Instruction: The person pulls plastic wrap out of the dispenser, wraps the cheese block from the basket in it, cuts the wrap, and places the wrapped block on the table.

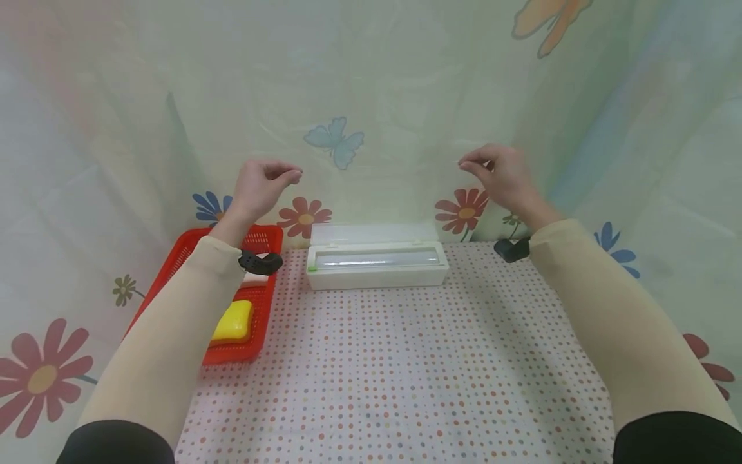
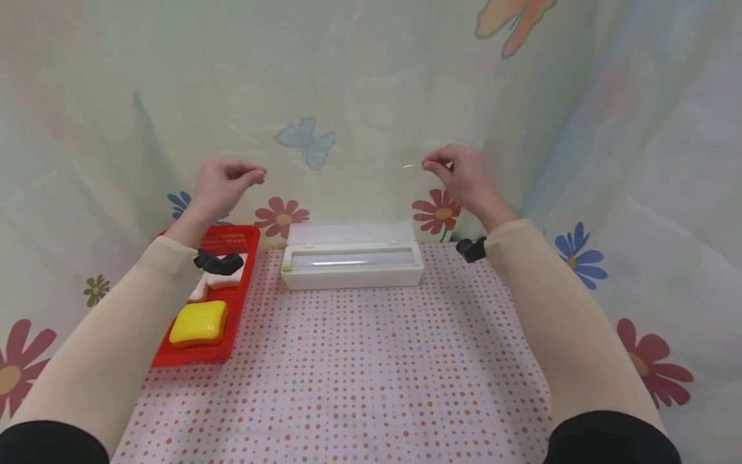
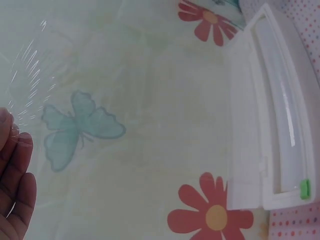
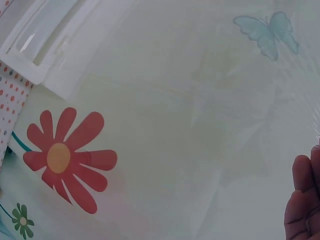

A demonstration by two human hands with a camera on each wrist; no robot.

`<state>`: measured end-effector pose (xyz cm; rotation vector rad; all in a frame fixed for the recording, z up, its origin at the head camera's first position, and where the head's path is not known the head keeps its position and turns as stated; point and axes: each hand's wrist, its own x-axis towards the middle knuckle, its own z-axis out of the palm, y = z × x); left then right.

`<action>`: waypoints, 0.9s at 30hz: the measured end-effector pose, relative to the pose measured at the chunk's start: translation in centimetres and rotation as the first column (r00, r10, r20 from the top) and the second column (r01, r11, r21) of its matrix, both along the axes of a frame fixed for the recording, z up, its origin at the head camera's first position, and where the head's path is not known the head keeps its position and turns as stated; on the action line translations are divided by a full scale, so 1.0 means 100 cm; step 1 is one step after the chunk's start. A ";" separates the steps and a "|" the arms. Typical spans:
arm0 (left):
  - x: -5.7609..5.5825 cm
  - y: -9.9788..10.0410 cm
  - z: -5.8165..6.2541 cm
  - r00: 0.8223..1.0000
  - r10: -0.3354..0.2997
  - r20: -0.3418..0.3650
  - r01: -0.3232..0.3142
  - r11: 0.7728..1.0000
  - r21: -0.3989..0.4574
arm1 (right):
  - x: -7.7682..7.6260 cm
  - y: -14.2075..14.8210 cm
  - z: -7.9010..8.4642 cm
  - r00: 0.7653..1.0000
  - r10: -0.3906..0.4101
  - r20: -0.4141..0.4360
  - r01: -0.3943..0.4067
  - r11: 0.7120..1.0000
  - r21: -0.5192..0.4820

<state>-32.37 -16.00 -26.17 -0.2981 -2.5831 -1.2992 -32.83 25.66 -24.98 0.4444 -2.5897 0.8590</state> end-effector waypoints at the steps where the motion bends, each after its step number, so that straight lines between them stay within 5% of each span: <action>1: 0.001 0.000 0.001 1.000 -0.003 -0.008 0.003 1.000 -0.004 | 0.001 0.000 0.001 1.000 0.003 -0.010 -0.003 1.000 0.002; 13: 0.016 -0.002 0.008 0.997 -0.022 -0.073 0.021 1.000 -0.018 | 0.015 0.004 0.008 0.989 0.049 -0.138 -0.045 0.999 0.029; 27: 0.054 -0.009 0.005 0.983 -0.094 -0.156 0.088 0.995 -0.041 | 0.050 0.010 0.002 0.928 0.144 -0.342 -0.143 0.989 0.029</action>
